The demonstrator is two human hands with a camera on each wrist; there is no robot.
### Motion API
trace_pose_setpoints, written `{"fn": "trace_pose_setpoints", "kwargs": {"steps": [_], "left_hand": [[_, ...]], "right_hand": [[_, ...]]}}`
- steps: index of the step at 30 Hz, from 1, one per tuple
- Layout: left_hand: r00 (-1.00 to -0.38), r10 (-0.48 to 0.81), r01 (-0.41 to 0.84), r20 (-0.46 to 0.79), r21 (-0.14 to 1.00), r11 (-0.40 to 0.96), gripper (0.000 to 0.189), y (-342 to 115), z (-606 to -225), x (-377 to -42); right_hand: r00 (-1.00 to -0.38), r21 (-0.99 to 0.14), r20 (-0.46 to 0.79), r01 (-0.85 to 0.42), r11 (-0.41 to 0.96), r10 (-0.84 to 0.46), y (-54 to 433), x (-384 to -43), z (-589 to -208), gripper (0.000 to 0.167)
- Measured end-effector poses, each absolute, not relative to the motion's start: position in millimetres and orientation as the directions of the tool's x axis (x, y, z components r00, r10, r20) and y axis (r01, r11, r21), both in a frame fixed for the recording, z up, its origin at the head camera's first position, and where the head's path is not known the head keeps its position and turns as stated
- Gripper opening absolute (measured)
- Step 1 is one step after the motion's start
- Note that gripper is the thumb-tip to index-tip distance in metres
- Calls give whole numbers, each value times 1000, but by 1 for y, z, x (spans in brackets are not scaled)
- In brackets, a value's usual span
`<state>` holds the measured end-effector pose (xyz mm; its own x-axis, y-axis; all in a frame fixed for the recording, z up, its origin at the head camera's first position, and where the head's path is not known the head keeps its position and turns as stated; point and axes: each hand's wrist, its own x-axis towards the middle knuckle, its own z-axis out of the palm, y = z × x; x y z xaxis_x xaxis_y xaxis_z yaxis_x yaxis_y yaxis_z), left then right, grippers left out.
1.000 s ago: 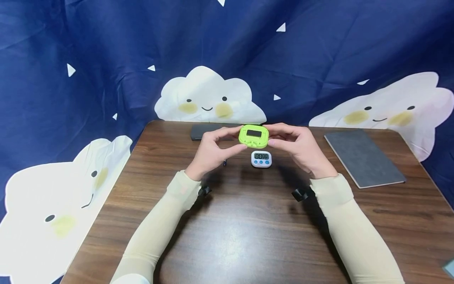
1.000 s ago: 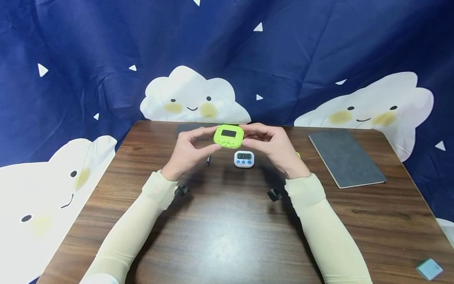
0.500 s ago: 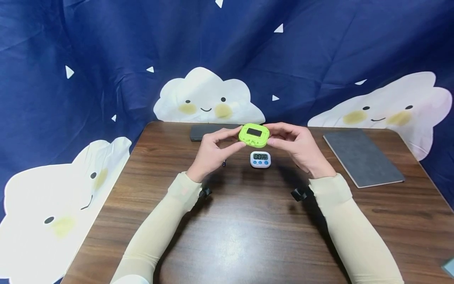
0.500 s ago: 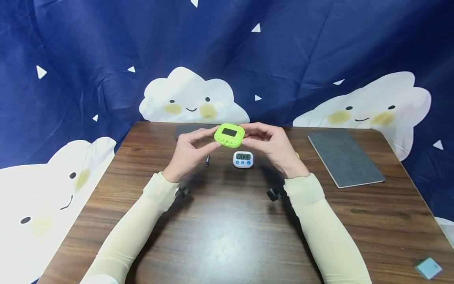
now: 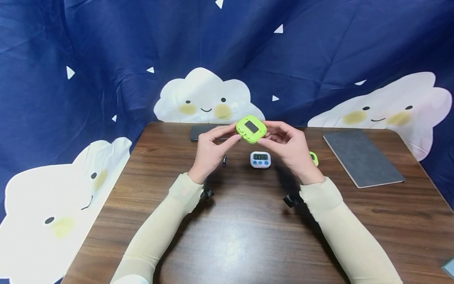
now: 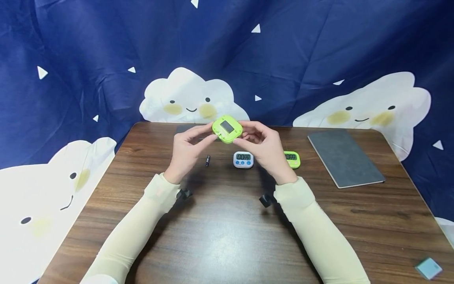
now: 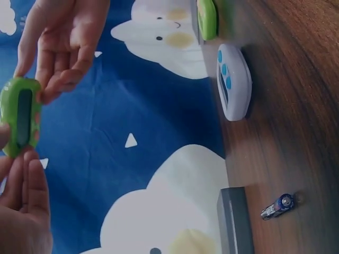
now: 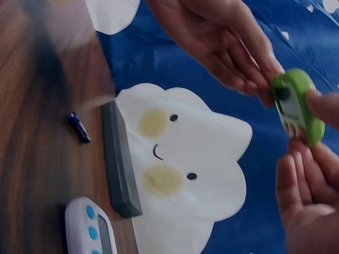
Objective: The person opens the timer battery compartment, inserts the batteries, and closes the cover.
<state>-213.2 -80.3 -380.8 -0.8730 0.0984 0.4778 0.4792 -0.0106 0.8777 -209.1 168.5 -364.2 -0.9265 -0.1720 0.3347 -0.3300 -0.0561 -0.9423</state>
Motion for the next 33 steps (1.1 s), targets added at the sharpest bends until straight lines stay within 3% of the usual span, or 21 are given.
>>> {"fn": "trace_pose_setpoints", "kwargs": {"steps": [8,13,22,33], "left_hand": [[-897,188,421,400,903,88,73,-79,-382,-213],[-907,196,403,372,902,156,79,-82,-383,-215],[-897,261,400,356,906,137,66,-92,-380,-220],[-853,355,466,382,865,189,68,-96,-379,-219]], "right_hand": [[-937,-926,349,-350,139,-36,147,-198,-369,42],[-927,-903,376,-370,218,-16,141,-193,-372,40],[-930,-936,331,-346,73,-158,156,-197,-362,46],[-921,-969,233,-247,5,-313,173,-206,-360,59]]}}
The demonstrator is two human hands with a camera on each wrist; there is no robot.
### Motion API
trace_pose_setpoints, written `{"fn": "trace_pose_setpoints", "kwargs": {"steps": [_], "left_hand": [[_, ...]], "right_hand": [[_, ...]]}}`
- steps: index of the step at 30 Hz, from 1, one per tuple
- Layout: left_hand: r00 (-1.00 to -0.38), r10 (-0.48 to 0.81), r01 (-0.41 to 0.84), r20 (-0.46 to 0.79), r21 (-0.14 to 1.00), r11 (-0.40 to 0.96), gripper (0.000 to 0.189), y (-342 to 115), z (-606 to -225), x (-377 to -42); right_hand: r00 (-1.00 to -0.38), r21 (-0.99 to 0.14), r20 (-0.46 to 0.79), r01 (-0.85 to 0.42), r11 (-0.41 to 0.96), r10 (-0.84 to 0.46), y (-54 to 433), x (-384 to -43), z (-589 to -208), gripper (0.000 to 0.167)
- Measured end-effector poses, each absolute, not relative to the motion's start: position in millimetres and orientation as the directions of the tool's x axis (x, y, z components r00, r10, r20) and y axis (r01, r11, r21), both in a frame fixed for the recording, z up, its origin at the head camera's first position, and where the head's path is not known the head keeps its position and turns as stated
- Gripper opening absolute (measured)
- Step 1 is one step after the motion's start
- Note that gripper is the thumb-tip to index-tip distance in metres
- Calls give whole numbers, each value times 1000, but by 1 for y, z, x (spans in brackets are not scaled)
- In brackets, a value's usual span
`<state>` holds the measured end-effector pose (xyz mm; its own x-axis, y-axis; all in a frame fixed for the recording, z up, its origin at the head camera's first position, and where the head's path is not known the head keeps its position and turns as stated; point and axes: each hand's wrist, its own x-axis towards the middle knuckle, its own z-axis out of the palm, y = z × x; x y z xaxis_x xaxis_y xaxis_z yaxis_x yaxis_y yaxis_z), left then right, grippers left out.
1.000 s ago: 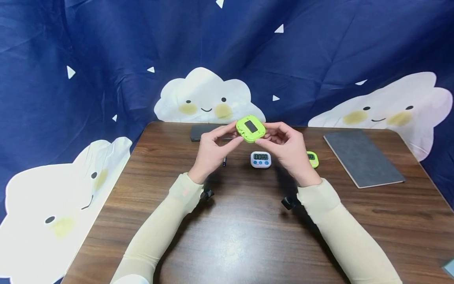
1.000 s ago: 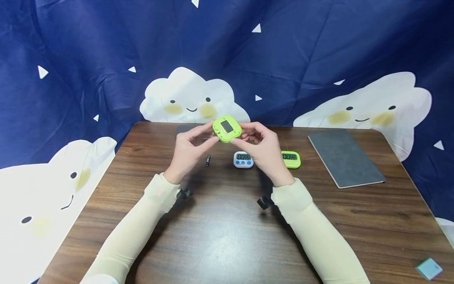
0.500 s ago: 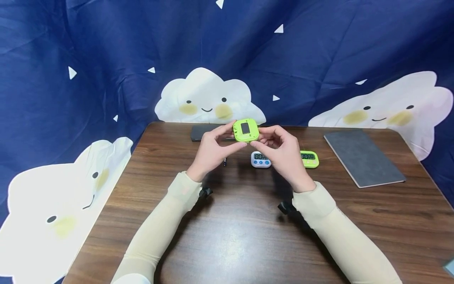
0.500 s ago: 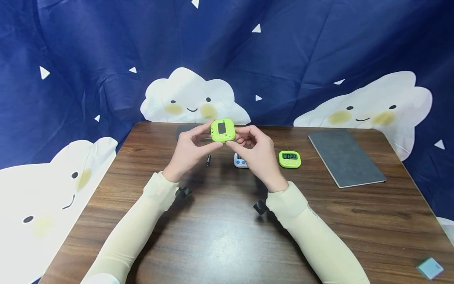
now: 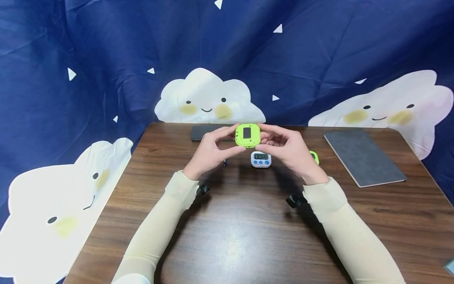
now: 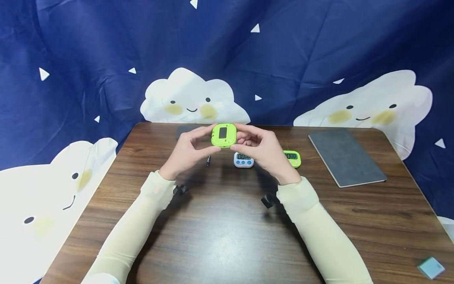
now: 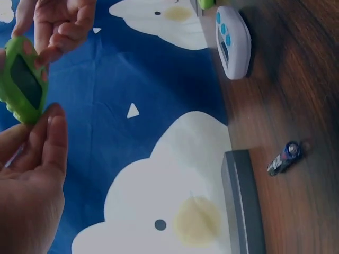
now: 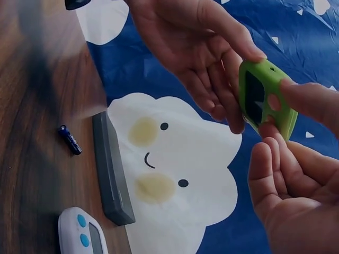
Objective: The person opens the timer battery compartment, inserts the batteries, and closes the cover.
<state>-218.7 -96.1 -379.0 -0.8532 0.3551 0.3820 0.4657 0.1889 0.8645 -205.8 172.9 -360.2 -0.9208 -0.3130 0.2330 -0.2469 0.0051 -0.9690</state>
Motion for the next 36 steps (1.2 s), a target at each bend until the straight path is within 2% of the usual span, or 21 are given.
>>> {"fn": "trace_pose_setpoints", "kwargs": {"steps": [8,16,23,28,36], "left_hand": [[-871,297,442,391,888,126,65,-92,-385,-220],[-848,338,462,408,882,94,57,-98,-385,-225],[-846,341,464,409,881,96,57,-100,-386,-227],[-854,345,457,389,877,144,57,-102,-388,-228],[-860,350,443,370,883,154,57,-107,-388,-232]], "right_hand": [[-926,-974,211,-227,15,-312,171,-209,-365,57],[-952,-1000,15,-9,-20,-306,166,-213,-356,37],[-945,-991,-78,40,127,-318,159,-222,-338,26],[-939,-984,-102,46,172,-327,152,-227,-335,23],[-940,-988,-142,116,101,-310,141,-230,-337,17]]}}
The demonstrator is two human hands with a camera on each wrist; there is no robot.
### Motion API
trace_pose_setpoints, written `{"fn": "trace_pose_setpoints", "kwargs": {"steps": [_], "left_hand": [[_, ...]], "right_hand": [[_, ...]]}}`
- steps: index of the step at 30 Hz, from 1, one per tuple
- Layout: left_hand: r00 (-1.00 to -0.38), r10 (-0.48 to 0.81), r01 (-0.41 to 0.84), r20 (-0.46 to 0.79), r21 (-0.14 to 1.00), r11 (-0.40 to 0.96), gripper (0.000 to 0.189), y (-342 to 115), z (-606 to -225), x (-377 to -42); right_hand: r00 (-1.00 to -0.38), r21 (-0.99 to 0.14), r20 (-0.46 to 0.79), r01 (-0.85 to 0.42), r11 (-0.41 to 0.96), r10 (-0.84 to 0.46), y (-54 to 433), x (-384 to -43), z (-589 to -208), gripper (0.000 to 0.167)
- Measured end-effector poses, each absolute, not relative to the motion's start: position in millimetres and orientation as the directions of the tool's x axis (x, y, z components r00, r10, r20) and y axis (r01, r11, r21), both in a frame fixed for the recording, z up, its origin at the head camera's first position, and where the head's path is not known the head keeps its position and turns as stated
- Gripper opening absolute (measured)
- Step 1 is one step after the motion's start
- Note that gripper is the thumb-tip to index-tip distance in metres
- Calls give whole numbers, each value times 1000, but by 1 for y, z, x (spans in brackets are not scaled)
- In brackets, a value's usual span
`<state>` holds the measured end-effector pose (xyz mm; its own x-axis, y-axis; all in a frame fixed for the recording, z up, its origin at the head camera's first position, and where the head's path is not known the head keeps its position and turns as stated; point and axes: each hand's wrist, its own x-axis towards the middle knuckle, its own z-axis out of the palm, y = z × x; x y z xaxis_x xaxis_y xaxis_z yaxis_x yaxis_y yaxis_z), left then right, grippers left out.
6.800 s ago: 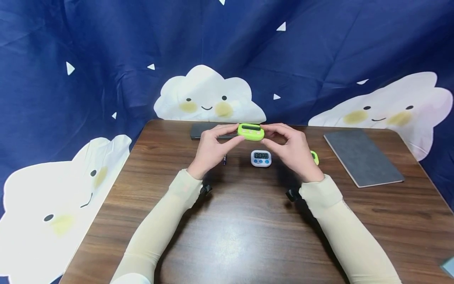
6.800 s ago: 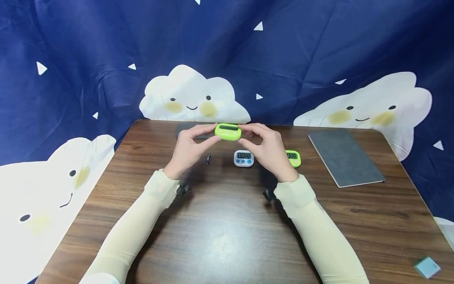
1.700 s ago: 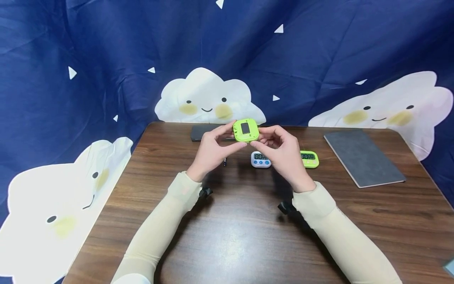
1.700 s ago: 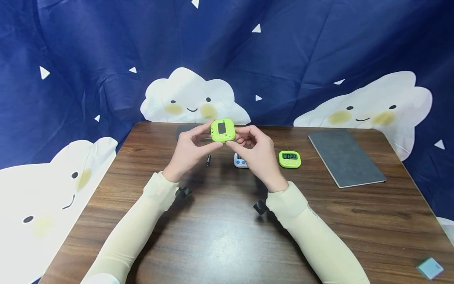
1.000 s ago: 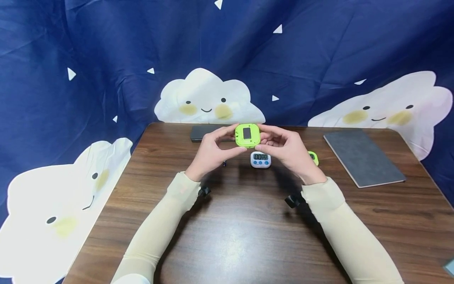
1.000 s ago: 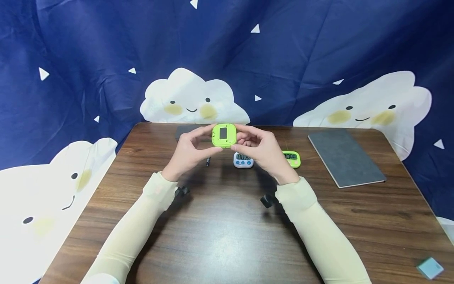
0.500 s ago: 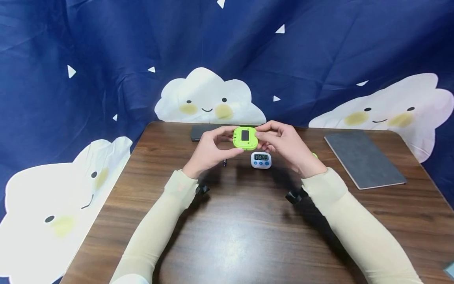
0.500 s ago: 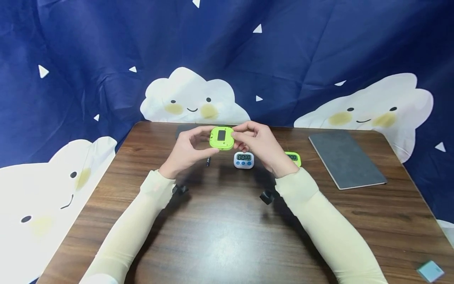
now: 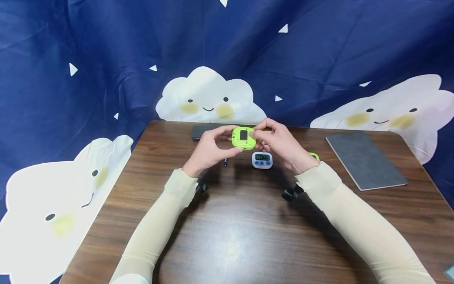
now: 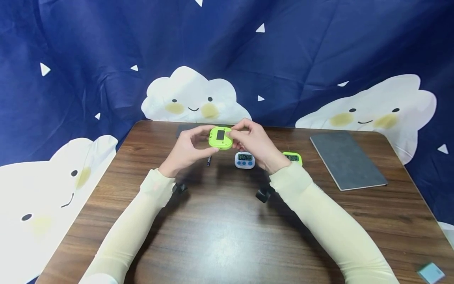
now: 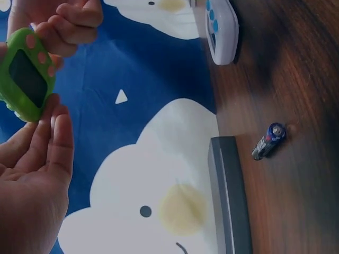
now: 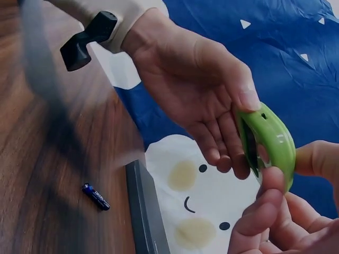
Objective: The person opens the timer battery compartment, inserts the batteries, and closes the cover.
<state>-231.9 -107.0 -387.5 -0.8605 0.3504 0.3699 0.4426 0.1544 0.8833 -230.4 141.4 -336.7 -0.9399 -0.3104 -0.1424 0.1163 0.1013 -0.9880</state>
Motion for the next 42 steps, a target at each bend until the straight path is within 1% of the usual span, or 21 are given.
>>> {"fn": "trace_pose_setpoints", "kwargs": {"steps": [9,13,17,22,26,28,31,33,38,42], "left_hand": [[-864,342,452,370,869,200,60,-110,-386,-232],[-867,322,457,381,865,205,58,-112,-387,-233],[-864,294,473,409,860,194,59,-116,-389,-233],[-867,274,473,415,859,196,61,-124,-390,-235],[-876,240,467,418,859,210,61,-136,-390,-239],[-880,220,463,420,861,209,60,-143,-390,-242],[-888,189,453,418,867,208,59,-156,-391,-246],[-894,175,444,413,872,208,58,-162,-392,-248],[-906,149,420,396,885,203,58,-171,-390,-251],[-902,143,429,407,883,189,58,-175,-390,-254]], "right_hand": [[-949,-989,-139,117,96,-283,136,-230,-336,11],[-948,-988,-139,113,107,-286,135,-230,-336,11],[-951,-989,-139,118,90,-278,132,-232,-332,15],[-952,-990,-142,134,48,-272,129,-232,-325,24],[-951,-991,-129,114,68,-281,127,-227,-322,30],[-947,-990,-120,90,111,-297,123,-223,-325,30],[-935,-982,-122,65,178,-333,114,-215,-341,30],[-923,-972,-146,66,227,-356,108,-211,-357,30],[-883,-929,-256,112,354,-394,98,-201,-405,28],[-850,-884,-338,139,446,-405,95,-196,-428,25]]}}
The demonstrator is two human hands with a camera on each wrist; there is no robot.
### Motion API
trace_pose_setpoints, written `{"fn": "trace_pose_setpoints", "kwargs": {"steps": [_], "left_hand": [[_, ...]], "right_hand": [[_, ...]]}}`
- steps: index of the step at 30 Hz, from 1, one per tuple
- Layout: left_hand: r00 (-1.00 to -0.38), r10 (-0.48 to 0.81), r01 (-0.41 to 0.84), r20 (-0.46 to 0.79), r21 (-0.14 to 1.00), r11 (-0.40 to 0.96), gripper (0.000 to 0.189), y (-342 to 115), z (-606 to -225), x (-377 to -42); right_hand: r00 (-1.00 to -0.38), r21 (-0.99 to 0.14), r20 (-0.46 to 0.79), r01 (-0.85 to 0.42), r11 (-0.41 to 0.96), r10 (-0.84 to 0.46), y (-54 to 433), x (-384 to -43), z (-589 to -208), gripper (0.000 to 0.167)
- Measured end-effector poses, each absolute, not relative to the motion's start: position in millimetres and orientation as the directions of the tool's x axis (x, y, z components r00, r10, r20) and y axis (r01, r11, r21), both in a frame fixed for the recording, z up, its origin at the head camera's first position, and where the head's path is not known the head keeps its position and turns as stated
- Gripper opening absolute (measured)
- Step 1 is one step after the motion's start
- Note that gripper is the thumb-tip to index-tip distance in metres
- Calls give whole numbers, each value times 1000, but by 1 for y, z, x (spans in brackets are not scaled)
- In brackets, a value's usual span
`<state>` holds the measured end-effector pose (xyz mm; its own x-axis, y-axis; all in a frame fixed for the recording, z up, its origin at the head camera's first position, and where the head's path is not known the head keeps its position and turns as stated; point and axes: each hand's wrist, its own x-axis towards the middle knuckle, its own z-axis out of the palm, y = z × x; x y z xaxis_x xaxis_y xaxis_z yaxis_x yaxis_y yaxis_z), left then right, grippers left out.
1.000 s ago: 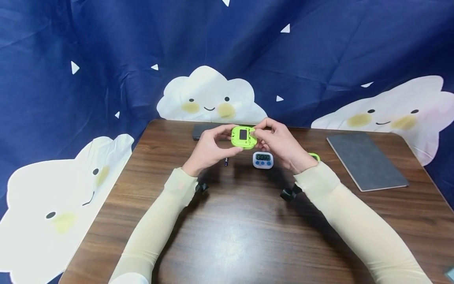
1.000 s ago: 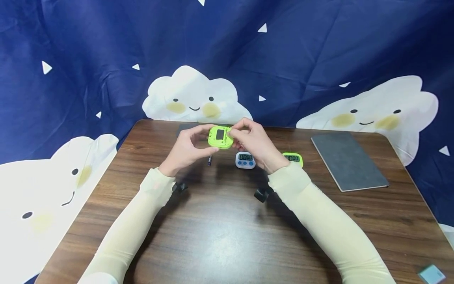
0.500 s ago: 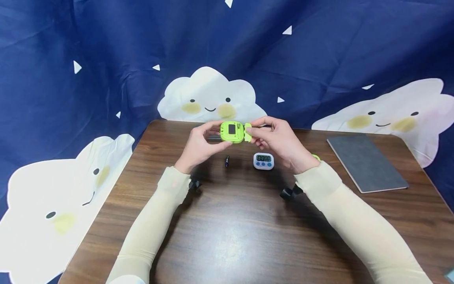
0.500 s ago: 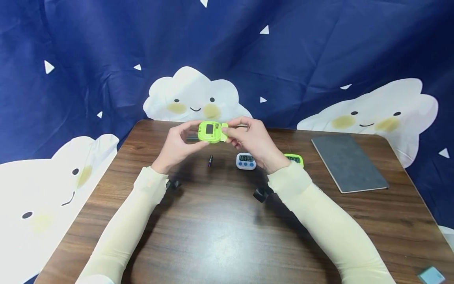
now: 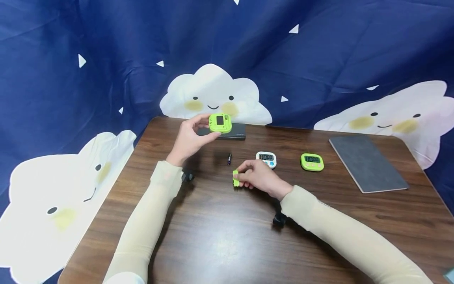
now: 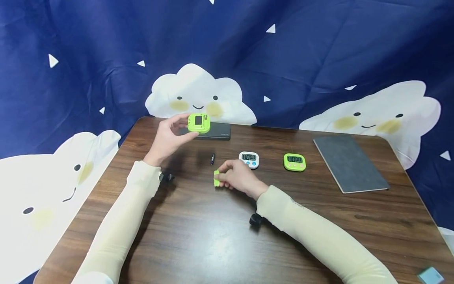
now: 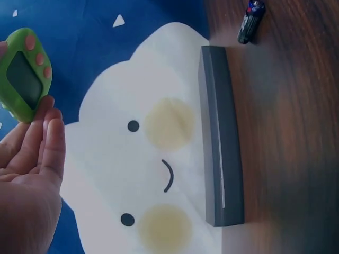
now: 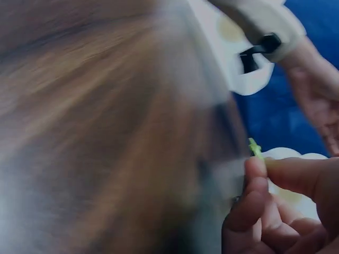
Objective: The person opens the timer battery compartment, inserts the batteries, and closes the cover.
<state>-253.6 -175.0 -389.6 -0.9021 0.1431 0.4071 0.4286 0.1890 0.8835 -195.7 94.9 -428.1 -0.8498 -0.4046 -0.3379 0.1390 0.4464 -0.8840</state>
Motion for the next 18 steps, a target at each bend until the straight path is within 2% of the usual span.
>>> {"fn": "trace_pose_setpoints", "kwargs": {"steps": [10,18], "left_hand": [[-898,124,438,422,882,172,58,-180,-390,-256],[-903,99,430,418,884,184,58,-184,-389,-257]], "right_hand": [[-868,-804,-341,71,590,-360,88,-189,-437,18],[-898,-772,-317,56,634,-307,82,-187,-436,15]]}}
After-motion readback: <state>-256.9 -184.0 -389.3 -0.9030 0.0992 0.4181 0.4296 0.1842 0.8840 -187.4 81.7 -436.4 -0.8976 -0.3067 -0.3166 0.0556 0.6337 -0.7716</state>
